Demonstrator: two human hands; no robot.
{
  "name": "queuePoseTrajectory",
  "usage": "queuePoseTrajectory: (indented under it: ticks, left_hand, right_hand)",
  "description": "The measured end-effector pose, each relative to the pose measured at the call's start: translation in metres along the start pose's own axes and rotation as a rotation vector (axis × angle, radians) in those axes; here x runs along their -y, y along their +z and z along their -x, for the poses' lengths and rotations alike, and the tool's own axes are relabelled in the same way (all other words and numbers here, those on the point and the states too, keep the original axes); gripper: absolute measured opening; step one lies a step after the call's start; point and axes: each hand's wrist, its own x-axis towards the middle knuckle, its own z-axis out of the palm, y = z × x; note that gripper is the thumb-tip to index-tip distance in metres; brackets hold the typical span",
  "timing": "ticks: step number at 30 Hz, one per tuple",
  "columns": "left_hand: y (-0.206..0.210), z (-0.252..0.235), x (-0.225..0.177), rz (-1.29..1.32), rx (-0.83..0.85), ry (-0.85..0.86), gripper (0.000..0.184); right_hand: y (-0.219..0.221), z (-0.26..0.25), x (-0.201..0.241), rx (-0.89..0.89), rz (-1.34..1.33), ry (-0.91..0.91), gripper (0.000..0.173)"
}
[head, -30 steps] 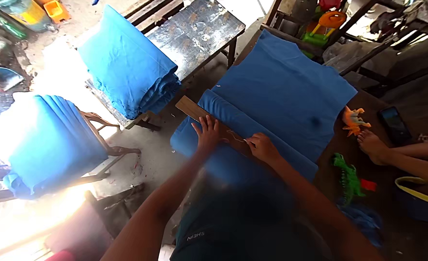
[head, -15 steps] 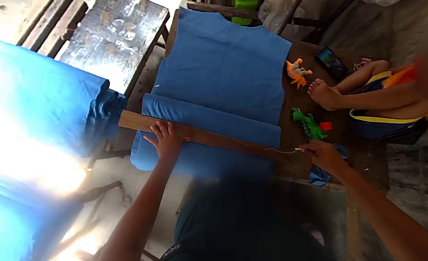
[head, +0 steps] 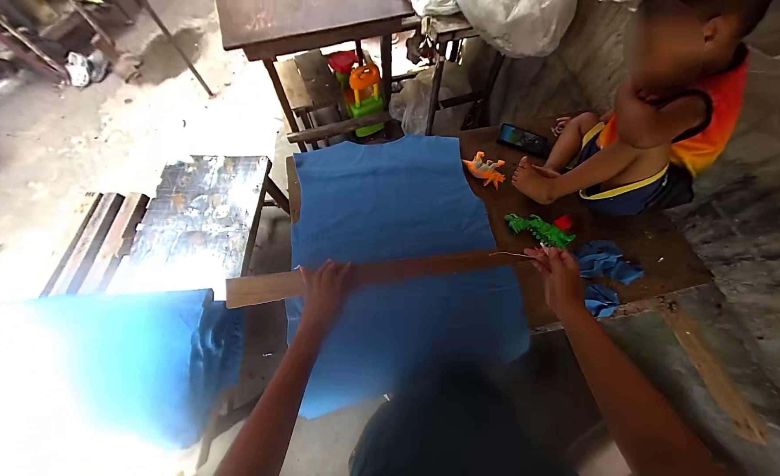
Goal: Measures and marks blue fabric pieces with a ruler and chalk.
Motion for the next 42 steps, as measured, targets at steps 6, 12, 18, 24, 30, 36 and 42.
queuePoseTrajectory:
  ticks: [6, 12, 18, 24, 30, 36, 42]
  left_hand:
    - [0.032, -0.065, 0.038, -0.022, 0.093, -0.038, 0.048]
    - [0.058, -0.086, 0.050, -0.025, 0.154, -0.139, 0.047]
    - [0.068, -0.085, 0.060, -0.030, 0.204, -0.153, 0.047]
    - [0.068, -0.083, 0.058, -0.012, 0.199, -0.181, 0.048]
    - [0.064, -0.084, 0.054, 0.014, 0.178, -0.204, 0.048]
    - [0.054, -0.086, 0.033, 0.034, 0.131, -0.267, 0.045]
    - [0.057, -0.071, 0.008, 0.026, 0.067, -0.602, 0.044]
  right_hand:
    - [0.053, -0.097, -0.045, -0.121, -0.258, 0.097, 0.048]
    - [0.079, -0.138, -0.063, -0.114, -0.197, 0.115, 0.046]
    - [0.083, -0.130, -0.068, -0.102, -0.192, 0.147, 0.043]
    - [0.084, -0.133, -0.075, -0.085, -0.191, 0.097, 0.040]
    - [0.087, -0.135, -0.076, -0.079, -0.131, 0.071, 0.040]
    - [0.090, -0.127, -0.065, -0.055, -0.068, 0.060, 0.044]
    - [0.098, -0.118, -0.049, -0.027, 0.006, 0.045, 0.047]
